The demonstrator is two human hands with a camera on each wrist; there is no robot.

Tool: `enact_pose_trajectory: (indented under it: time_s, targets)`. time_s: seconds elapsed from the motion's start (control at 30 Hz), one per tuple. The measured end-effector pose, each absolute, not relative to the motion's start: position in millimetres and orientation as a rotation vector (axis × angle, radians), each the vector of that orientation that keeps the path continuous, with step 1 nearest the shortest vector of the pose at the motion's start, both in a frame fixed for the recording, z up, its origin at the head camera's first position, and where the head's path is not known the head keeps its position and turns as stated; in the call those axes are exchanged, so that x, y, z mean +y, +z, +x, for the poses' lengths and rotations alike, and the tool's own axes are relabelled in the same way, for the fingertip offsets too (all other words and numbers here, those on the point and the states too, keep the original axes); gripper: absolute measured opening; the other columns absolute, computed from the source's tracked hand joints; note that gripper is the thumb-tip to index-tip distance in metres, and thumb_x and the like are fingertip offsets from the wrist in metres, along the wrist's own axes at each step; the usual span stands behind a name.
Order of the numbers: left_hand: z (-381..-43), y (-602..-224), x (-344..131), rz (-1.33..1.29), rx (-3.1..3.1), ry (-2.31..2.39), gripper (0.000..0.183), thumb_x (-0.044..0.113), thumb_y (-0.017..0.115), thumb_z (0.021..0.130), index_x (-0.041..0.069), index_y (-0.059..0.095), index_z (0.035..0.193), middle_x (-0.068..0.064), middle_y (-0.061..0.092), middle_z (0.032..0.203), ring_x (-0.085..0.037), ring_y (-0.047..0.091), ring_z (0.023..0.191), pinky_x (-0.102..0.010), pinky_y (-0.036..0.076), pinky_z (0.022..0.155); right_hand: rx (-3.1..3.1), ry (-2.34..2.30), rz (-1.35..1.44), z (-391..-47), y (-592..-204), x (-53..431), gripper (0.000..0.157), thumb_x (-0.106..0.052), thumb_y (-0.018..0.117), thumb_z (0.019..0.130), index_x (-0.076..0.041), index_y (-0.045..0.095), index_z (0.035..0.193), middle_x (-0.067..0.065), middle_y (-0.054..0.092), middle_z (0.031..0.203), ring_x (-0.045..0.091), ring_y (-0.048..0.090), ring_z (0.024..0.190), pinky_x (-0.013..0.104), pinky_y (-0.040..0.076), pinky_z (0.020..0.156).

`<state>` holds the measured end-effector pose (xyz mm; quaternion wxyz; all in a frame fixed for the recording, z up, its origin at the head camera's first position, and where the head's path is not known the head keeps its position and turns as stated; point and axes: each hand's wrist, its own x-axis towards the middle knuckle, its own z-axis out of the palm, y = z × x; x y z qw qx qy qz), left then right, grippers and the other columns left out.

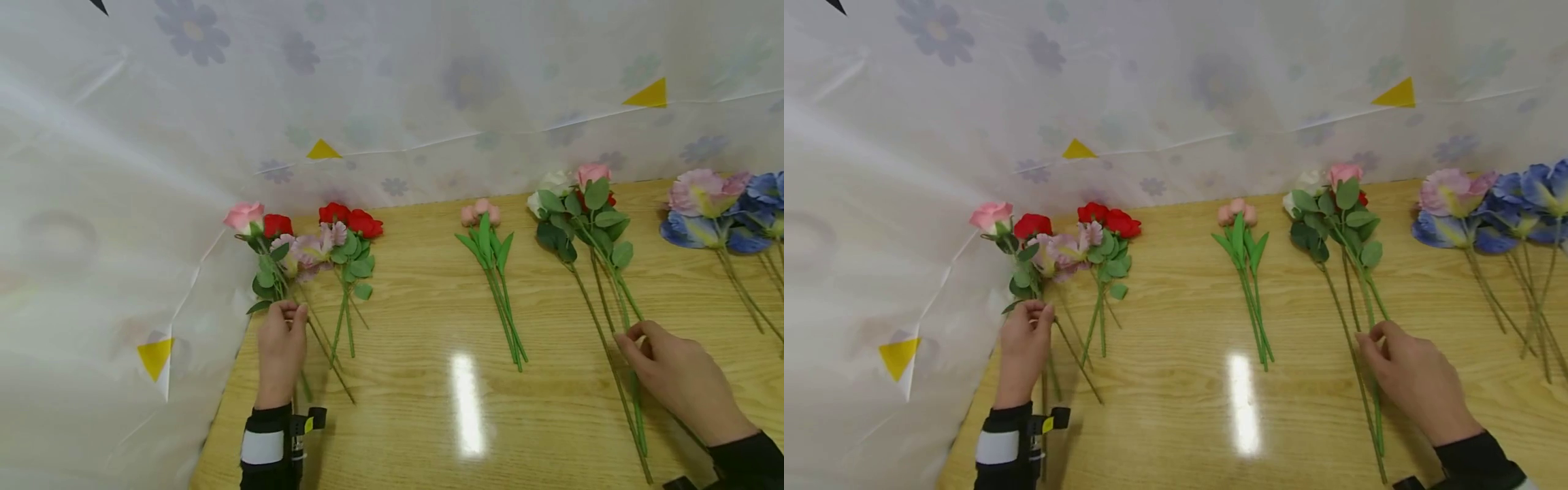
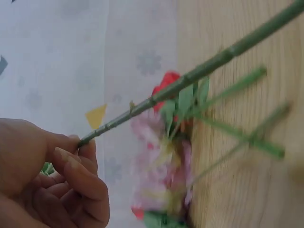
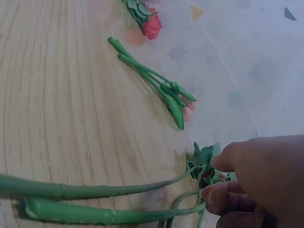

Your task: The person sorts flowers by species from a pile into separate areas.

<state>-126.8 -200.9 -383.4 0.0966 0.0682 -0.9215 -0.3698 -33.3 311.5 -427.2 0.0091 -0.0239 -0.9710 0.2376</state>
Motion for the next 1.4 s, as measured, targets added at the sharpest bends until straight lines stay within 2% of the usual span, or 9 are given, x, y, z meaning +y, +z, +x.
enact_pose_trajectory:
  time_s: [0.17, 0.3, 0.4, 0.5, 0.63, 0.9, 1.07, 1.2, 1.4]
  targets:
    - [-129.9, -383.0, -164.2, -0.072, -2.704, -1.357, 0.023, 0.023, 0.058, 0.102, 0.002, 0.057, 0.111, -0.015, 0.067, 0.097, -0.019, 0.062, 0.07, -0.023, 0.045, 0.059, -2.887, 0.887, 0.187, -39.2, -420.3, 287.0, 0.015, -0.019, 0.055, 0.103, -0.006, 0.063, 0.102, -0.006, 0.045, 0.06, 0.001, 0.028, 0.047, 0.023, 0.023, 0.046]
    - [-130.5, -381.7, -123.1, -0.296, -2.69, -1.657, 0.022, 0.026, 0.06, 0.1, 0.005, 0.058, 0.108, -0.015, 0.068, 0.092, -0.011, 0.052, 0.054, -0.023, 0.039, 0.05, -2.791, 1.083, 0.388, -45.3, -413.0, 252.4, 0.007, -0.013, 0.058, 0.101, -0.011, 0.065, 0.099, -0.012, 0.047, 0.062, -0.003, 0.031, 0.047, 0.02, 0.029, 0.045]
    - [-128.5, -379.6, -88.1, -0.465, -2.7, -1.816, 0.02, 0.026, 0.06, 0.1, 0.007, 0.06, 0.104, -0.015, 0.068, 0.089, -0.007, 0.046, 0.051, -0.021, 0.037, 0.048, -2.75, 1.318, 0.528, -47.5, -406.4, 227.3, 0.008, -0.012, 0.058, 0.101, -0.013, 0.065, 0.101, -0.015, 0.047, 0.064, -0.003, 0.035, 0.05, 0.021, 0.032, 0.046]
    - [-124.7, -376.8, -54.3, -0.605, -2.732, -1.898, 0.018, 0.027, 0.061, 0.1, 0.009, 0.061, 0.103, -0.009, 0.068, 0.088, -0.007, 0.049, 0.053, -0.021, 0.04, 0.049, -2.71, 1.516, 0.674, -48.4, -401.7, 207.7, 0.01, -0.01, 0.057, 0.101, -0.014, 0.066, 0.105, -0.016, 0.048, 0.065, -0.004, 0.038, 0.052, 0.02, 0.036, 0.047]
    - [-120.0, -373.1, -21.7, -0.753, -2.744, -1.961, 0.017, 0.028, 0.061, 0.1, 0.012, 0.06, 0.104, -0.001, 0.066, 0.086, -0.01, 0.054, 0.054, -0.021, 0.043, 0.049, -2.653, 1.64, 0.799, -47.0, -399.7, 195.7, 0.016, -0.006, 0.055, 0.101, -0.018, 0.064, 0.1, -0.015, 0.048, 0.064, -0.007, 0.037, 0.052, 0.018, 0.038, 0.047]
    - [-118.4, -373.1, 5.1, -0.91, -2.699, -1.869, 0.014, 0.027, 0.062, 0.099, 0.013, 0.06, 0.102, 0.0, 0.065, 0.081, 0.0, 0.052, 0.057, -0.017, 0.04, 0.049, -2.65, 1.745, 0.774, -41.5, -400.0, 200.9, 0.017, -0.004, 0.053, 0.102, -0.017, 0.061, 0.095, -0.006, 0.052, 0.064, -0.003, 0.04, 0.051, 0.02, 0.038, 0.046]
    - [-118.8, -377.2, 1.4, -0.955, -2.812, -1.617, 0.027, 0.036, 0.056, 0.102, 0.012, 0.061, 0.114, 0.002, 0.067, 0.096, 0.001, 0.057, 0.07, -0.016, 0.047, 0.06, -2.65, 1.438, 0.705, -44.2, -405.8, 211.5, 0.018, 0.0, 0.059, 0.097, -0.017, 0.062, 0.091, -0.015, 0.047, 0.062, -0.006, 0.036, 0.049, 0.018, 0.035, 0.045]
    - [-120.4, -384.3, -19.4, -0.875, -2.997, -1.367, 0.039, 0.039, 0.052, 0.103, 0.01, 0.059, 0.128, -0.001, 0.069, 0.106, 0.0, 0.06, 0.076, -0.017, 0.049, 0.066, -2.71, 1.077, 0.508, -50.1, -409.6, 231.9, 0.014, 0.0, 0.063, 0.094, -0.013, 0.064, 0.089, -0.018, 0.041, 0.059, -0.007, 0.03, 0.047, 0.018, 0.03, 0.044]
    - [-126.6, -395.7, -63.7, -0.607, -3.095, -1.2, 0.036, 0.036, 0.055, 0.103, 0.009, 0.061, 0.126, -0.001, 0.069, 0.105, -0.008, 0.061, 0.079, -0.022, 0.048, 0.063, -2.855, 0.772, 0.246, -57.5, -409.8, 271.9, 0.009, -0.007, 0.058, 0.099, -0.002, 0.063, 0.094, -0.006, 0.044, 0.058, 0.0, 0.029, 0.045, 0.022, 0.025, 0.044]
